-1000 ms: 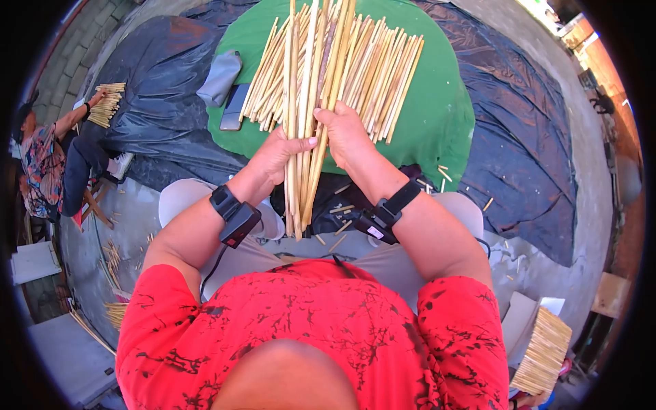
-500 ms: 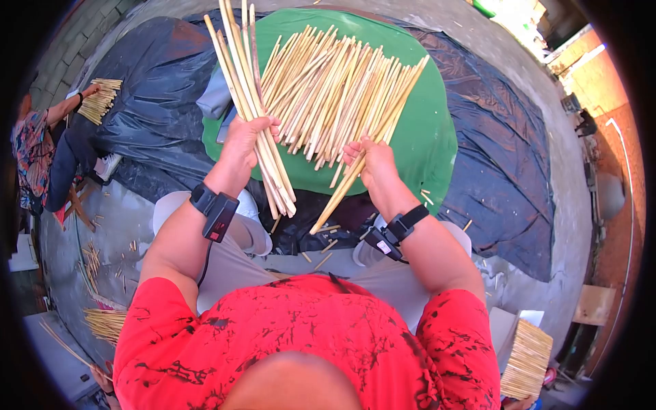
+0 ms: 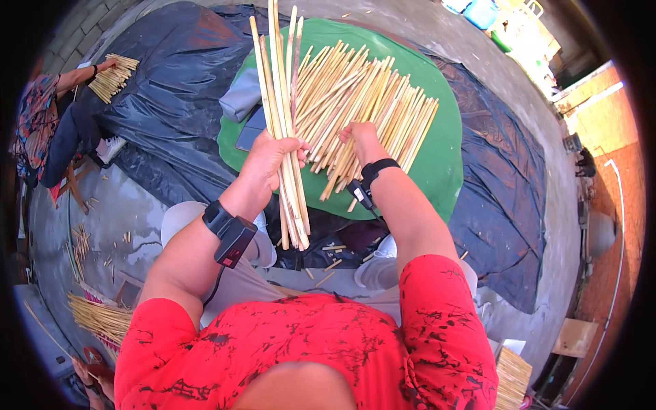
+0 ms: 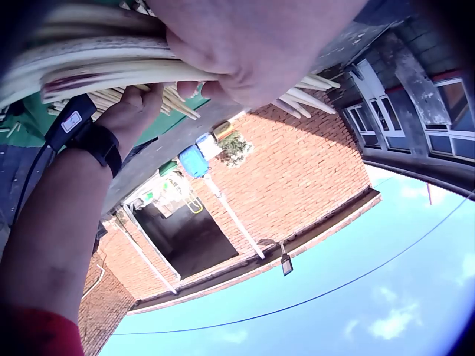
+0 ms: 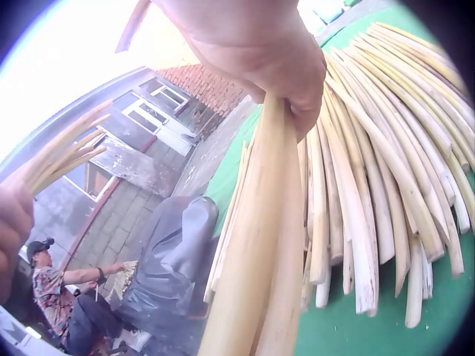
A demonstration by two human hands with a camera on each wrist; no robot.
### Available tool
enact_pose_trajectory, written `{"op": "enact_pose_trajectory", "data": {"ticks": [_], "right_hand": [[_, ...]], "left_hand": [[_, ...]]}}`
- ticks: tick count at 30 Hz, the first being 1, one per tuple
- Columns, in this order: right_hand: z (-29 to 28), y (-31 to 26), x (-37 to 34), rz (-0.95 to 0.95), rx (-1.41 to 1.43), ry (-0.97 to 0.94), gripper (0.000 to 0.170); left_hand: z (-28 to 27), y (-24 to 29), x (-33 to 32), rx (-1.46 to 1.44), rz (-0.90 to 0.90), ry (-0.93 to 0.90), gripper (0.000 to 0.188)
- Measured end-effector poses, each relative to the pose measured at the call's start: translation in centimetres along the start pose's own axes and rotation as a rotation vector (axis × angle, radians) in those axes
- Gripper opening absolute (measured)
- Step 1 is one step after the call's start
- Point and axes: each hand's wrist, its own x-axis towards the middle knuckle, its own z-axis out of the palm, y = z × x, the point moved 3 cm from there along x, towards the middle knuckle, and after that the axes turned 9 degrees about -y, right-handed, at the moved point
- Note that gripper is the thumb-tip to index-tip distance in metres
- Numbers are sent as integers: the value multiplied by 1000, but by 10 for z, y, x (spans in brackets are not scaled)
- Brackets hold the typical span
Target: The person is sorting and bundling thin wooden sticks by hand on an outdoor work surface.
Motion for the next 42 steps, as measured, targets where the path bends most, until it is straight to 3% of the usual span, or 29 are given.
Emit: {"op": "enact_pose_trajectory", "data": {"ticks": [3,5,8,11,13,16,22,31,42], "right_hand": [[-11,-21,21,-98,-184,6,32],[-29,-28,17,-63,-247,41,36],[-37,-44,-36,-57,-322,66,39],[-44,-52,-97,-73,-117,13,34],[-40,-52,-142,-5,42,-167,32],[-28,-39,-185,-26,69,-280,35],[-18,-15,-207,-130,147,-423,20],[-54,-8,-189,-120,280,-251,15],[-78,-17,-186,-236,175,-90,17]], "left_hand": [[3,-3,1,27,-52,-44,23],[6,-5,1,28,-73,-56,23],[8,-11,2,12,-87,-104,21],[11,-19,3,29,-167,-183,22],[17,-24,0,22,-184,-220,23],[29,-35,-4,24,-244,-303,27],[61,-63,-20,27,-381,-537,33],[88,-96,-10,53,-433,-652,43],[97,-102,-3,126,-308,-434,31]]}}
